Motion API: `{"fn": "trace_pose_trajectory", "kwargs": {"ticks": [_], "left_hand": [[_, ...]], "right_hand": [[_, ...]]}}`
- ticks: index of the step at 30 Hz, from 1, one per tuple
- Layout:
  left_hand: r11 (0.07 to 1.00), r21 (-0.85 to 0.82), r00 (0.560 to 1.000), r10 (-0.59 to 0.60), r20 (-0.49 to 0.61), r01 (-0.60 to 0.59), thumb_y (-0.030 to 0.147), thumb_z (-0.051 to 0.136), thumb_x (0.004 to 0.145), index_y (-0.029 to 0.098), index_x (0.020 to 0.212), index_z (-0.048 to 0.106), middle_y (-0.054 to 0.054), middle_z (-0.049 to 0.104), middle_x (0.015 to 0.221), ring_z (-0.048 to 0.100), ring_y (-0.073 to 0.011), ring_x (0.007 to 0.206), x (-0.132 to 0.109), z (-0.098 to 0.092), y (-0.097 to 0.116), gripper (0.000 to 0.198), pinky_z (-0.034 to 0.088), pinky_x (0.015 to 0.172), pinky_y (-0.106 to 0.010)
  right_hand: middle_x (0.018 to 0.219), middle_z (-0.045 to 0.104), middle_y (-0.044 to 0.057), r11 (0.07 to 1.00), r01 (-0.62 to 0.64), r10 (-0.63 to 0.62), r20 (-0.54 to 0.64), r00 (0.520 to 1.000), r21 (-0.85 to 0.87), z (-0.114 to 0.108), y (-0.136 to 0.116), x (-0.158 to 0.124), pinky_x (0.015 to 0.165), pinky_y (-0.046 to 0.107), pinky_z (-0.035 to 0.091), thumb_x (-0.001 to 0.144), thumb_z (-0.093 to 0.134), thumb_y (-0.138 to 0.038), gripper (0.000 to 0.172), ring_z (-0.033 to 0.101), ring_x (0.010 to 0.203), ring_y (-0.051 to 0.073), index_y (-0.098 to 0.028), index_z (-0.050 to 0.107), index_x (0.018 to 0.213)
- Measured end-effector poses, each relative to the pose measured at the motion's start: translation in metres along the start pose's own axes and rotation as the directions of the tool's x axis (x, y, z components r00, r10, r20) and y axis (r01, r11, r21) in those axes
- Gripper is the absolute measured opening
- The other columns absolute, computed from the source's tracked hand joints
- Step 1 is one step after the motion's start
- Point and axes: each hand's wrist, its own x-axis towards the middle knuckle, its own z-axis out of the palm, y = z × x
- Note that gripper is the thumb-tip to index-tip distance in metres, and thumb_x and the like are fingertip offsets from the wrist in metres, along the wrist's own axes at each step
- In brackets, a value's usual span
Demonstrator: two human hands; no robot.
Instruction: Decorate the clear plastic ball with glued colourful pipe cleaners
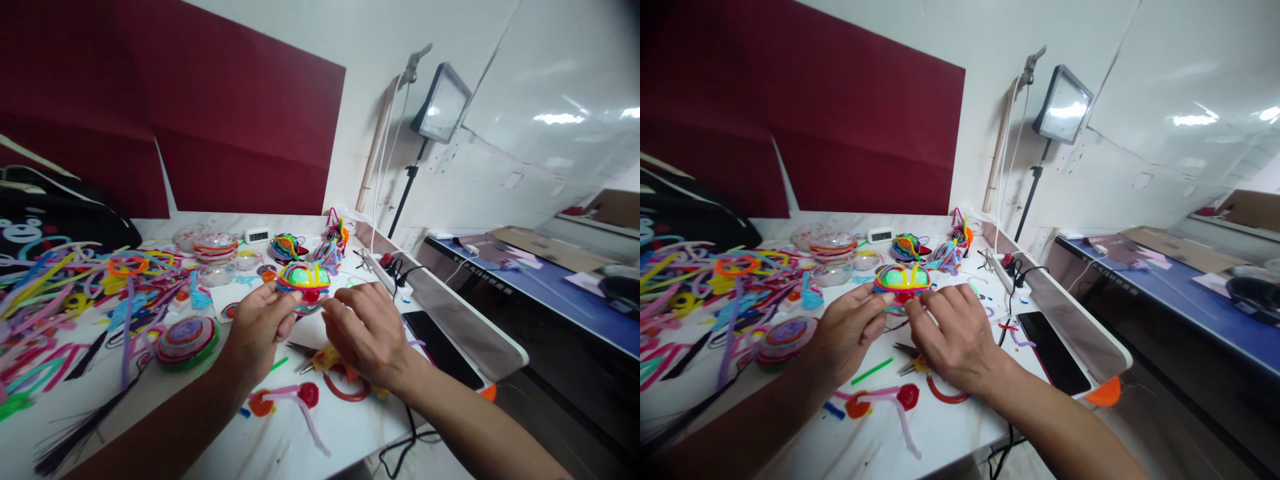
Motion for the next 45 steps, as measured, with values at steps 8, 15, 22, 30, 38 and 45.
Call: {"fn": "trace_pose_trajectory", "kwargs": {"ticks": [8, 15, 22, 30, 38, 45], "left_hand": [[1.0, 0.021, 0.999, -0.017, 0.035, 0.016, 0.024, 0.08, 0.062, 0.016, 0.085, 0.048, 0.012, 0.043, 0.054, 0.028, 0.0011, 0.039, 0.003, -0.004, -0.002, 0.04, 0.016, 0.037, -0.014], [0.999, 0.03, 0.999, -0.02, 0.047, 0.019, 0.024, 0.084, 0.06, 0.015, 0.079, 0.051, 0.011, 0.046, 0.056, 0.032, 0.001, 0.041, 0.005, -0.005, -0.004, 0.04, 0.019, 0.038, -0.012], [0.996, 0.04, 0.996, -0.078, 0.048, 0.076, 0.025, 0.086, 0.058, 0.016, 0.075, 0.05, 0.012, 0.043, 0.05, 0.029, 0.0005, 0.04, 0.009, -0.005, -0.006, 0.041, 0.018, 0.037, -0.013], [0.995, 0.048, 0.996, -0.086, 0.024, 0.085, 0.024, 0.087, 0.059, 0.017, 0.078, 0.047, 0.012, 0.045, 0.052, 0.03, 0.0008, 0.041, 0.011, -0.005, -0.007, 0.045, 0.019, 0.036, -0.011], [0.995, 0.067, 0.997, -0.077, -0.001, 0.077, 0.023, 0.086, 0.058, 0.016, 0.083, 0.048, 0.013, 0.043, 0.051, 0.028, 0.0012, 0.039, 0.011, -0.006, -0.008, 0.046, 0.017, 0.035, -0.011], [0.996, 0.091, 0.999, 0.018, -0.041, -0.014, 0.019, 0.086, 0.056, 0.016, 0.082, 0.049, 0.012, 0.044, 0.052, 0.029, 0.0012, 0.037, 0.015, -0.007, -0.006, 0.045, 0.019, 0.035, -0.011]], "right_hand": [[0.091, 0.067, 0.011, 0.987, -0.153, 0.153, 0.012, 0.988, 0.036, -0.013, 0.005, -0.023, 0.066, 0.035, 0.042, 0.085, 0.064, -0.006, 0.021, 0.057, 0.076, 0.02, -0.012, 0.061, 0.105], [0.09, 0.065, 0.013, 0.965, -0.261, 0.261, -0.004, 0.965, 0.041, -0.023, 0.006, -0.052, 0.067, 0.036, 0.045, 0.084, 0.063, -0.003, 0.023, 0.058, 0.078, 0.021, -0.01, 0.061, 0.106], [0.094, 0.064, 0.012, 0.92, -0.393, 0.393, -0.007, 0.92, 0.015, -0.028, 0.006, -0.084, 0.071, 0.037, 0.049, 0.085, 0.063, -0.006, 0.028, 0.061, 0.083, 0.022, -0.014, 0.061, 0.112], [0.095, 0.064, 0.01, 0.887, -0.462, 0.462, -0.022, 0.886, 0.006, -0.033, 0.007, -0.103, 0.073, 0.036, 0.049, 0.086, 0.064, -0.006, 0.027, 0.061, 0.084, 0.021, -0.014, 0.061, 0.112], [0.097, 0.064, 0.01, 0.867, -0.499, 0.499, -0.021, 0.866, 0.022, -0.034, 0.006, -0.113, 0.076, 0.035, 0.049, 0.087, 0.064, -0.008, 0.025, 0.061, 0.086, 0.02, -0.014, 0.062, 0.111], [0.088, 0.064, 0.007, 0.862, -0.506, 0.503, -0.097, 0.859, -0.011, -0.028, 0.019, -0.096, 0.073, 0.032, 0.049, 0.089, 0.063, -0.013, 0.016, 0.062, 0.08, 0.019, -0.016, 0.061, 0.105]]}}
